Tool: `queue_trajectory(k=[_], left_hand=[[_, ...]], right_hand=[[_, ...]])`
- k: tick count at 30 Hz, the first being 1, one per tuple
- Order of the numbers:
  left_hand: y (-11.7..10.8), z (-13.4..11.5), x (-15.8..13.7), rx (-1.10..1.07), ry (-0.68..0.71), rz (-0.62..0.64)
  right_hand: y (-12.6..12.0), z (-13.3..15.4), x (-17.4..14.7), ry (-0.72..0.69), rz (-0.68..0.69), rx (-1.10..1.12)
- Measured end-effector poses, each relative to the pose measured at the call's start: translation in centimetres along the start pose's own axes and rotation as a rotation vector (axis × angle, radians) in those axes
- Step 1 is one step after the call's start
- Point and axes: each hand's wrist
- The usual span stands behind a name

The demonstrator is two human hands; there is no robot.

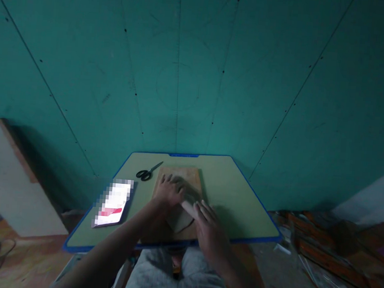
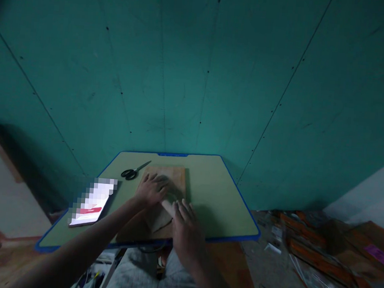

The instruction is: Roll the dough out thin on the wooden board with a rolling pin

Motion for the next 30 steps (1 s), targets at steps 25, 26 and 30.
queue_trajectory(k=[25, 26, 30], left_hand=[[-1.1, -3.1, 0.4, -0.166, 0.349, 0.231], [-1.1, -3.5, 0.6, -0.149, 0.347, 0.230], [-0.8, -4.7, 1.4, -0.128, 0.355, 0.212]], right_hand=[[2.5, 8.3, -0.4, -0.343, -0.098, 0.426], [2.2, 8.1, -0.8, -0.338, -0.116, 0.459], [1.4, 7.6, -2.0, -0.330, -0.167, 0.535]])
Point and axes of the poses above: each hand's wrist, its own x-axis towards the middle knuckle, its own y-axis out of the palm, z = x × y, and after that the axes turned 15 degrees about z, right-handed
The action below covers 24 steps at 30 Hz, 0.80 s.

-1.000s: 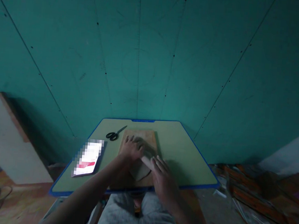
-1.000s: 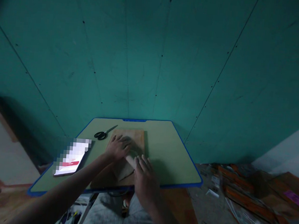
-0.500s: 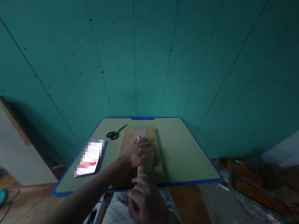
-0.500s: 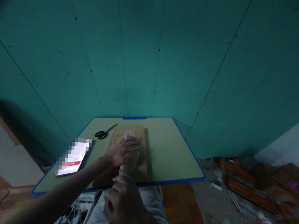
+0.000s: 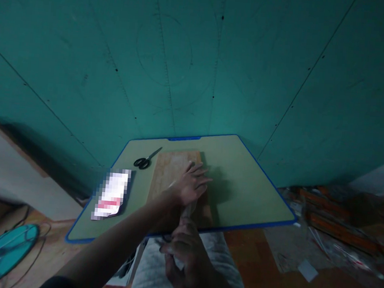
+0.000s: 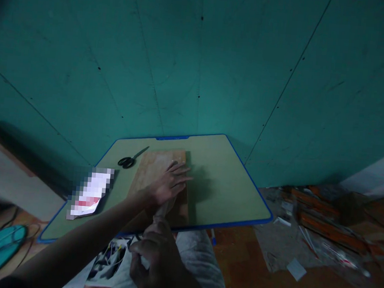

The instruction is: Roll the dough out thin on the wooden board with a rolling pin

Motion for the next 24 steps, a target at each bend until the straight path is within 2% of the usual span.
queue_trajectory(k=[7, 16, 19, 24], left_hand=[[0.4, -0.8, 1.3, -0.082, 0.010, -0.068], [1.7, -1.1, 3.5, -0.118, 0.008, -0.177], [1.8, -1.6, 4.0, -0.085, -0.019, -0.173], [1.4, -2.5, 4.4, -0.014, -0.092, -0.121]], right_hand=[[0.1, -0.2, -2.1, -0.045, -0.094, -0.015], [0.0, -1.1, -5.3, 0.003, -0.020, -0.125], [-0.8, -1.1, -6.0, 0.004, 0.035, -0.183], [-1.4, -0.9, -6.6, 0.094, 0.018, -0.264]])
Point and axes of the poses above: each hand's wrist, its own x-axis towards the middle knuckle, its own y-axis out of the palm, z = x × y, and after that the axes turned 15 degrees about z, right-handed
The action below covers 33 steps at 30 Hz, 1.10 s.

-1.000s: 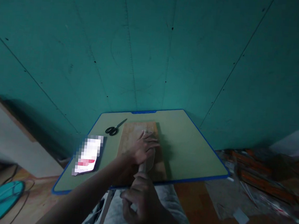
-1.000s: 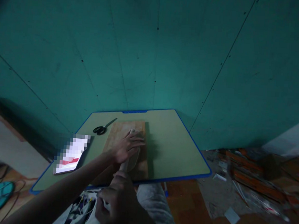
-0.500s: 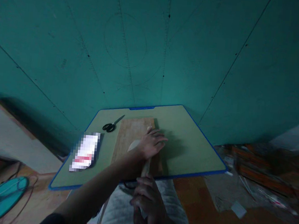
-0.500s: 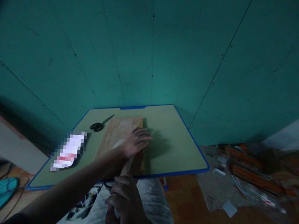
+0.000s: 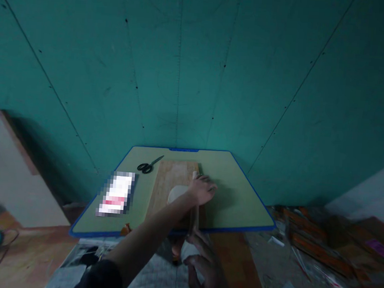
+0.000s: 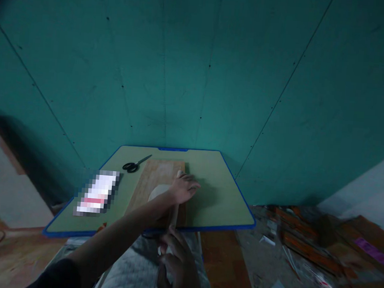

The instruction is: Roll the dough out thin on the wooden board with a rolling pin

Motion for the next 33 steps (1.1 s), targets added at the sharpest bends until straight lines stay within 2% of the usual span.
queue_trajectory(k=[6, 14, 21, 24, 28, 33], left_hand=[[-0.1, -0.8, 0.4, 0.000, -0.003, -0.011], [0.2, -1.6, 1.2, 0.001, -0.005, -0.017], [0.3, -1.3, 0.8, 0.040, -0.018, -0.044], [0.2, 0.3, -0.5, 0.072, -0.014, -0.057], [-0.1, 3.0, -3.9, 0.131, 0.047, -0.102], [-0.3, 4.7, -9.2, 0.208, -0.026, -0.211]], right_hand=[[0.0, -0.1, 0.2, 0.040, 0.029, -0.066], [-1.3, -1.0, 0.5, -0.023, 0.076, -0.108], [-1.0, -1.7, 0.3, -0.032, 0.117, -0.190], [-0.7, -1.3, 0.8, -0.043, 0.135, -0.214], [-1.3, -0.4, 1.8, -0.009, 0.173, -0.200], [-3.2, -0.7, 2.9, 0.050, 0.113, -0.163]])
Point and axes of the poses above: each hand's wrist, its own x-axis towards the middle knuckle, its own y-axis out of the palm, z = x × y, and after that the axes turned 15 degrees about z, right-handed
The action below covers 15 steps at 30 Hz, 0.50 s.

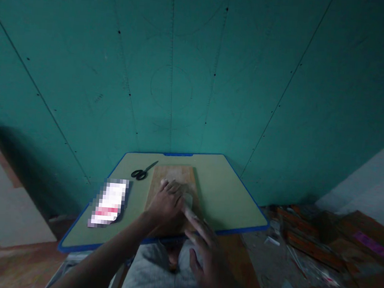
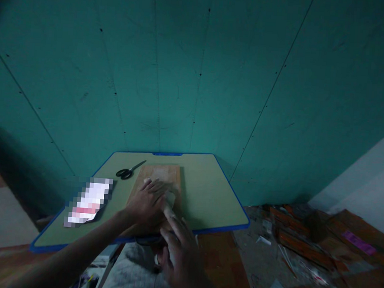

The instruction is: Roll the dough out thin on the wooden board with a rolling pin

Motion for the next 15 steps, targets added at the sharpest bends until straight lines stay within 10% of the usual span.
queue_trajectory(k=[15], left_hand=[[-0.7, -0.1, -6.2, 0.081, -0.125, 0.008]], right_hand=[[-0.4, -4.9, 4.9, 0.257, 0.145, -0.160]])
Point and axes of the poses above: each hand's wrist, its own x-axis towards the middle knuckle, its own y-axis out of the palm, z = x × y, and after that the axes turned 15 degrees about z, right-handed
